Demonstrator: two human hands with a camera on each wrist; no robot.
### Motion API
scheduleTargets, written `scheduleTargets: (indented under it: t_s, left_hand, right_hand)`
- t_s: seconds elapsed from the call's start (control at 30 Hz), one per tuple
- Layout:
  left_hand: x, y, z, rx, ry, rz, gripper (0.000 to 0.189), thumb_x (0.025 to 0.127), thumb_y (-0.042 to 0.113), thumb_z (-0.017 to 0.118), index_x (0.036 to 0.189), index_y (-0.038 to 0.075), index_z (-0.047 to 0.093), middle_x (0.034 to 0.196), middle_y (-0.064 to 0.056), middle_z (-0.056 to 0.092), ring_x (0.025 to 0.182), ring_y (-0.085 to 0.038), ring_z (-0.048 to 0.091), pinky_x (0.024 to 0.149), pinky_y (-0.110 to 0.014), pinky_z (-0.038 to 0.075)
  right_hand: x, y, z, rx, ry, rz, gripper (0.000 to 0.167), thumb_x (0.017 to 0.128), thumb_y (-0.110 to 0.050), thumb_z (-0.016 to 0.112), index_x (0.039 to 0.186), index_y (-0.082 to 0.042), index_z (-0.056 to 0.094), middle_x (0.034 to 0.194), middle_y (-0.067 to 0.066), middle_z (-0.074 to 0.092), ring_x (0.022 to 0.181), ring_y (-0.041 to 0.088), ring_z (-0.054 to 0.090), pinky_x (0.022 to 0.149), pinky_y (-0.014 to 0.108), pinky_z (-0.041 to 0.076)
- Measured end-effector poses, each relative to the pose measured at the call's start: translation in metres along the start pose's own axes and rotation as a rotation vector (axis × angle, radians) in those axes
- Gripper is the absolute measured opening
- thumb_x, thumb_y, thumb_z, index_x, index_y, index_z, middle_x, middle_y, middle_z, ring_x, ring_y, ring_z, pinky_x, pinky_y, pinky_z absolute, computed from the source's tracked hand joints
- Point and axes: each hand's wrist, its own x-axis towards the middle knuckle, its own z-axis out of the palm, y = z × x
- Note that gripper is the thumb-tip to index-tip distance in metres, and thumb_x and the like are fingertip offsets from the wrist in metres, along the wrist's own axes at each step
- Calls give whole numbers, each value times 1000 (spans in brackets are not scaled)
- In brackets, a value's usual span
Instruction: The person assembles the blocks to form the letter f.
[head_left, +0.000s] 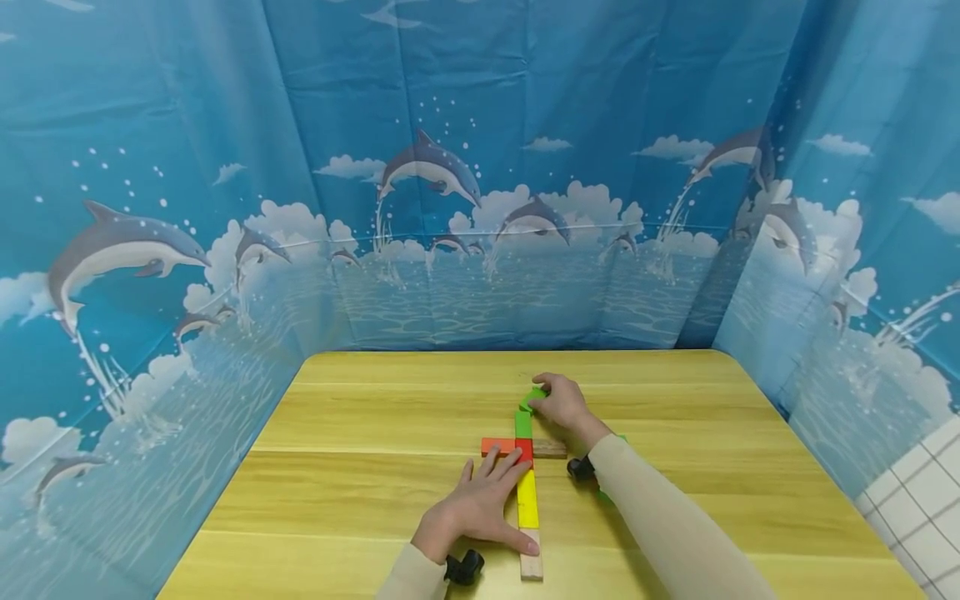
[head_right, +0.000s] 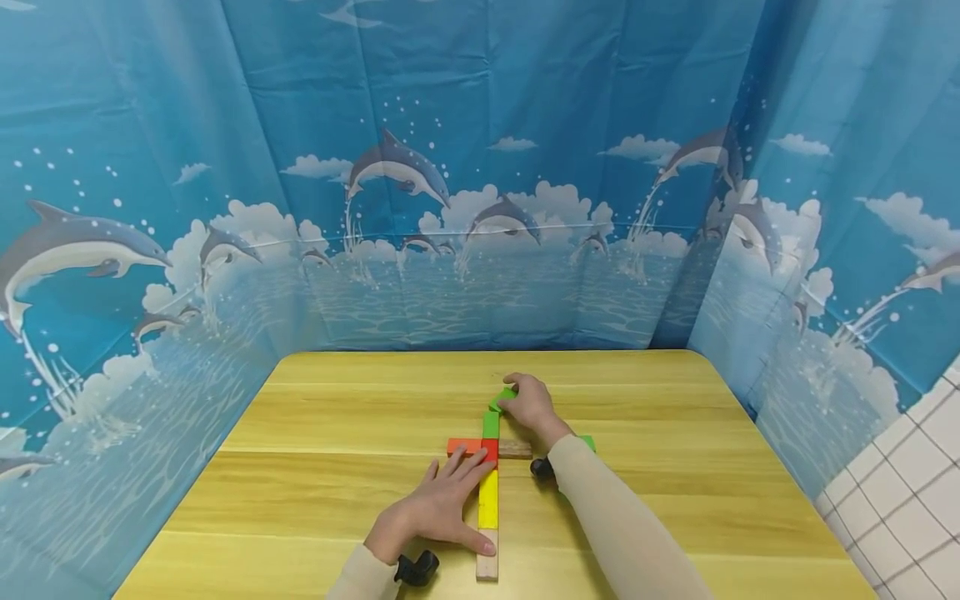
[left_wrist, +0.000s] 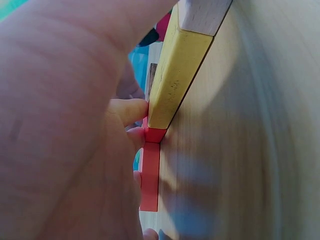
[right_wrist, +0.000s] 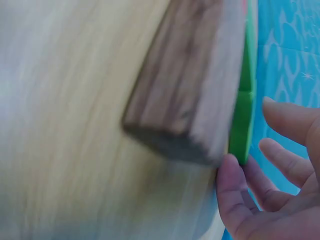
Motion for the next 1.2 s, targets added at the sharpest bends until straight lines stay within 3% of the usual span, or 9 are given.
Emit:
scheduleTargets:
  t_s: [0.23, 0.53, 0.97, 1.2]
  left_hand:
    - [0, 3, -1, -9, -14, -4, 113, 75, 77, 70, 163, 31, 17, 169, 5, 5, 154, -31, -1, 114, -70, 7]
    - [0, 5, -3, -8, 0, -3, 113, 75, 75, 71, 163, 29, 19, 169, 3, 7, 154, -32, 1, 114, -71, 9]
    - [-3, 7, -2, -9, 5, -7, 115, 72, 76, 73, 163, 28, 20, 169, 3, 9, 154, -31, 1, 115, -68, 8]
    - [-2, 4, -1, -2, 10, -2, 115, 73, 77, 72, 163, 28, 20, 169, 3, 8, 154, -32, 2, 115, -69, 8]
  right_hand:
    - [-9, -6, -13, 69, 19, -2, 44, 97, -12, 67, 139, -2, 58, 130, 26, 59, 112, 39, 60, 88, 51, 53]
    - [-19, -13, -31, 85, 61, 10, 43, 97, -14, 69, 138, -8, 60, 133, 23, 58, 114, 37, 58, 86, 48, 54]
    - [-42, 5, -64, 53, 114, -51, 41, 96, -15, 70, 136, -9, 62, 128, 21, 62, 114, 38, 58, 88, 50, 53]
    - [-60, 18, -77, 32, 110, -11, 38, 97, -16, 69, 134, -11, 63, 129, 21, 61, 114, 38, 57, 90, 52, 51]
